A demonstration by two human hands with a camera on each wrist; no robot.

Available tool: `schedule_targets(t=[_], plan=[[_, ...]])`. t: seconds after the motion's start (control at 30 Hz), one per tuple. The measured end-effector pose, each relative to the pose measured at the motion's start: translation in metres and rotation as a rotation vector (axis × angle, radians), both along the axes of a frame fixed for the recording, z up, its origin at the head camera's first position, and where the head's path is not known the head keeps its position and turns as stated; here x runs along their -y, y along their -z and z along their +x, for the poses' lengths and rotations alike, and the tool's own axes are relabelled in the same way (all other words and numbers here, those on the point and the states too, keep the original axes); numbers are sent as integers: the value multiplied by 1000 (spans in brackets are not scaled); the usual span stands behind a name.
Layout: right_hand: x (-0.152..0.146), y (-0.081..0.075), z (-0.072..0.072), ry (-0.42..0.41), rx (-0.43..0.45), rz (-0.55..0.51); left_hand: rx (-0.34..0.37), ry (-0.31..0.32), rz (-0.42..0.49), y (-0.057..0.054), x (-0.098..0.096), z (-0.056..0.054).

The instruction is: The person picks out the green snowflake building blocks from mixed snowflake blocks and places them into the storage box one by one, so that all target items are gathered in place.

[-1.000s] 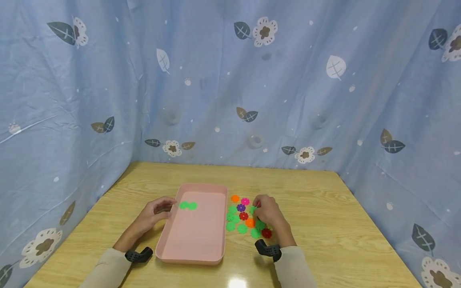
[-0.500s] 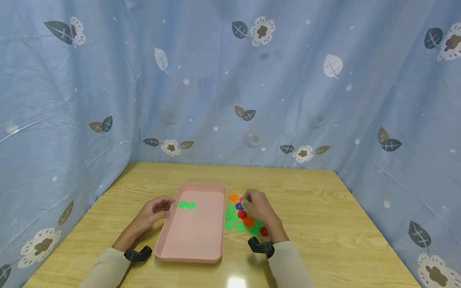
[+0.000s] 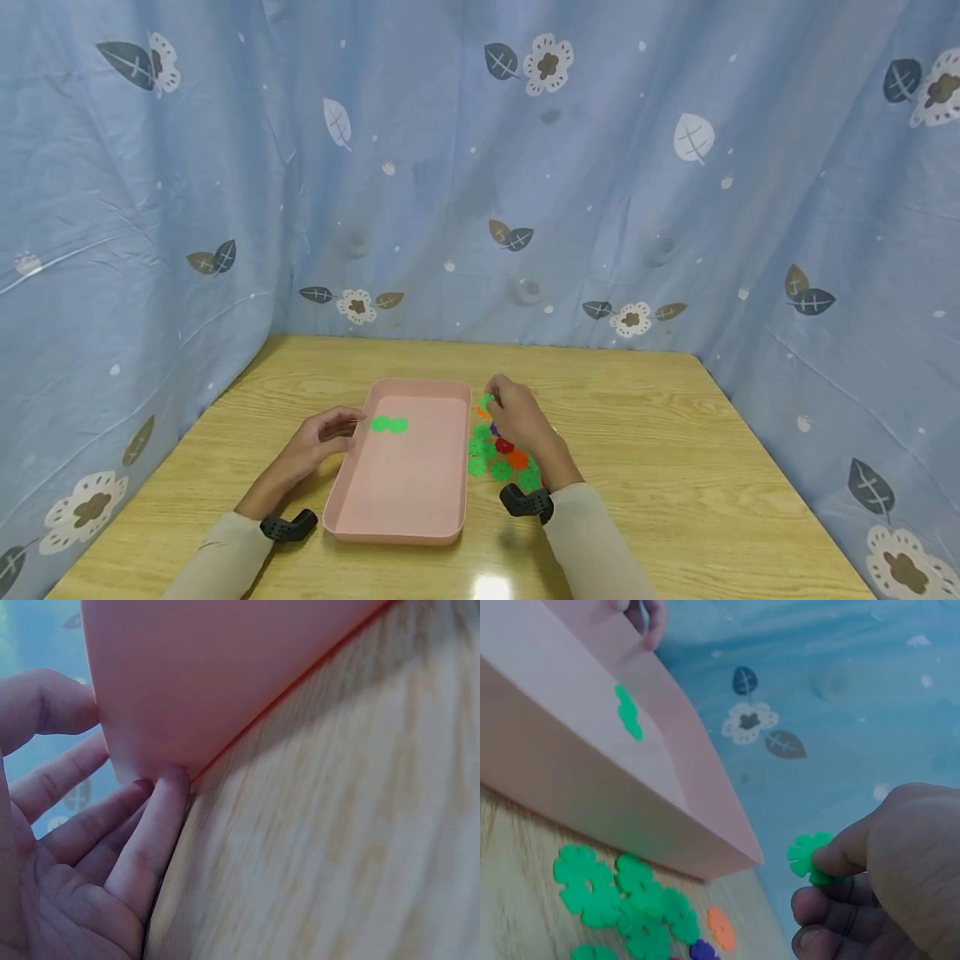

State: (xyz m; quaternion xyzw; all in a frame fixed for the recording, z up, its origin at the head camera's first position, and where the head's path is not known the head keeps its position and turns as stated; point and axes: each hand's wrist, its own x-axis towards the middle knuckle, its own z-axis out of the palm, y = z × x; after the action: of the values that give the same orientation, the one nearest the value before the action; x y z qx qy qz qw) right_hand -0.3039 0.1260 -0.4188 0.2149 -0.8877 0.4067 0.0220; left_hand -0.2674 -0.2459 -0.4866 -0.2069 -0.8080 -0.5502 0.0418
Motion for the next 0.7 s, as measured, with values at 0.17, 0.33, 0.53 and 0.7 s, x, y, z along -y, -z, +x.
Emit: schedule_targets(t=[0.17, 0.33, 0.53, 0.7], plan=[[8, -5, -4, -22, -64, 27, -9, 10, 2, 1, 1, 0], [16, -10, -8, -46, -62, 9, -7, 13, -4, 1, 2, 1], [33, -12, -13, -103, -55, -30, -5, 3, 4, 1, 2, 0], [47, -8, -15, -118, -29, -28, -14, 7, 9, 2, 1, 0]])
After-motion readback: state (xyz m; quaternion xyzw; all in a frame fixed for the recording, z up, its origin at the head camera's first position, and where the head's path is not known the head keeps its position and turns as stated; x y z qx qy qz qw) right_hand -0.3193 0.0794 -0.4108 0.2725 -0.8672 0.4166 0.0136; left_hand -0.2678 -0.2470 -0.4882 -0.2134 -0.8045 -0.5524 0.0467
